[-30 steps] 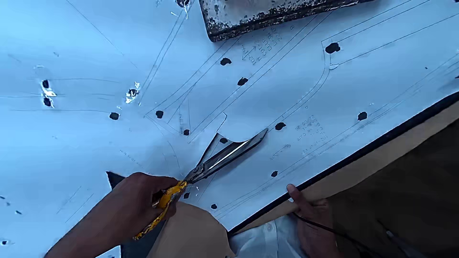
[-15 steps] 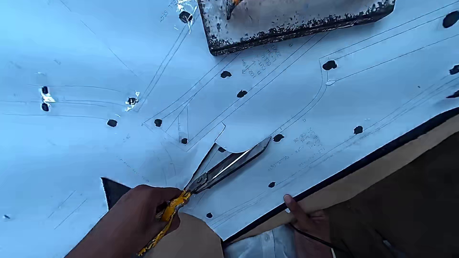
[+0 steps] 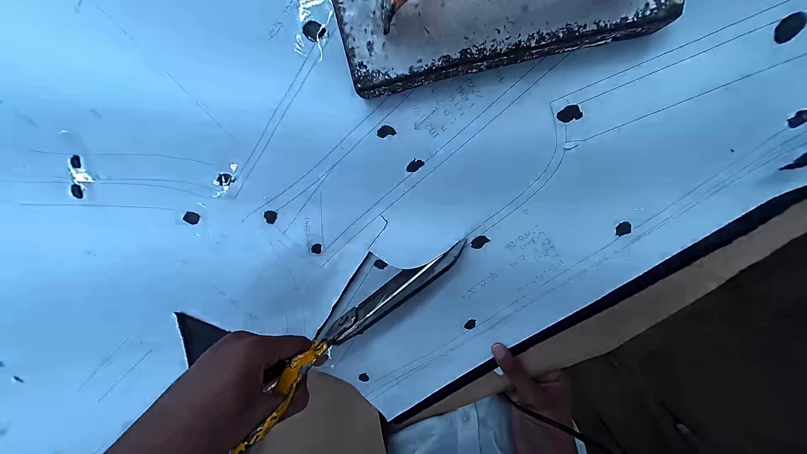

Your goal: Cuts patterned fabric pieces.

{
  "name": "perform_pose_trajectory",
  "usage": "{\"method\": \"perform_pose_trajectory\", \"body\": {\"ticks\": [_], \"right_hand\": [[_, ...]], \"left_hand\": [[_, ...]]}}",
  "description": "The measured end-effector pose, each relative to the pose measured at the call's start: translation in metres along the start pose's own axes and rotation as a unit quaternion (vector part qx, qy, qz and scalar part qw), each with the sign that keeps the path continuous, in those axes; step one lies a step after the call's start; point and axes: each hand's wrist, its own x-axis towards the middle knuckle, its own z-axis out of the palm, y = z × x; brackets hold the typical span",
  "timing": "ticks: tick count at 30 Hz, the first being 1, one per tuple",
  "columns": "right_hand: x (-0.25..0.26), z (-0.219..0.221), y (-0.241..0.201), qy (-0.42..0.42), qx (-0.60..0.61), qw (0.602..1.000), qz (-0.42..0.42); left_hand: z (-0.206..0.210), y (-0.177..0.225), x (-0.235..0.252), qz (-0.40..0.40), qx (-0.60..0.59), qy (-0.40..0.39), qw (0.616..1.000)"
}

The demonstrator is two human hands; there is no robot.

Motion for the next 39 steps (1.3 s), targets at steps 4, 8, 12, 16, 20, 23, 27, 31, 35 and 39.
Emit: {"method": "perform_pose_trajectory", "body": {"ticks": [4, 8, 12, 16, 20, 23, 27, 31, 35, 39], "right_hand": [[0.000, -0.001, 0.001, 0.000, -0.006, 1.000, 0.004], [0.001, -0.004, 0.002, -0.016, -0.001, 1.000, 0.003], [0.001, -0.005, 0.002, -0.018, 0.002, 1.000, 0.004], [0.001, -0.004, 0.002, -0.014, 0.003, 1.000, 0.005], [0.001, -0.003, 0.000, -0.003, -0.005, 1.000, 0.010], [-0.003, -0.002, -0.003, -0.002, -0.019, 1.000, 0.011], [-0.002, -0.004, -0.003, -0.017, -0.031, 0.999, 0.007], [-0.003, -0.002, -0.005, -0.009, -0.030, 0.999, 0.007], [-0.004, 0.000, -0.004, -0.005, -0.032, 0.999, 0.003], [-0.003, -0.001, -0.003, -0.005, -0.028, 1.000, 0.009]], "left_hand": [[-0.002, -0.002, -0.004, 0.005, 0.058, 0.014, 0.998], [-0.009, 0.005, -0.009, -0.022, 0.078, 0.004, 0.997], [-0.006, 0.015, -0.009, -0.023, 0.121, 0.036, 0.992], [-0.004, 0.020, -0.005, -0.016, 0.153, 0.064, 0.986], [-0.002, 0.021, -0.004, -0.015, 0.151, 0.064, 0.986], [-0.004, 0.024, -0.006, -0.023, 0.121, 0.043, 0.991], [-0.003, 0.027, -0.005, -0.022, 0.112, 0.029, 0.993], [0.000, 0.026, -0.006, -0.010, 0.119, 0.042, 0.992], [0.000, 0.023, -0.005, 0.000, 0.122, 0.050, 0.991], [0.000, 0.020, -0.005, 0.006, 0.113, 0.038, 0.993]]}}
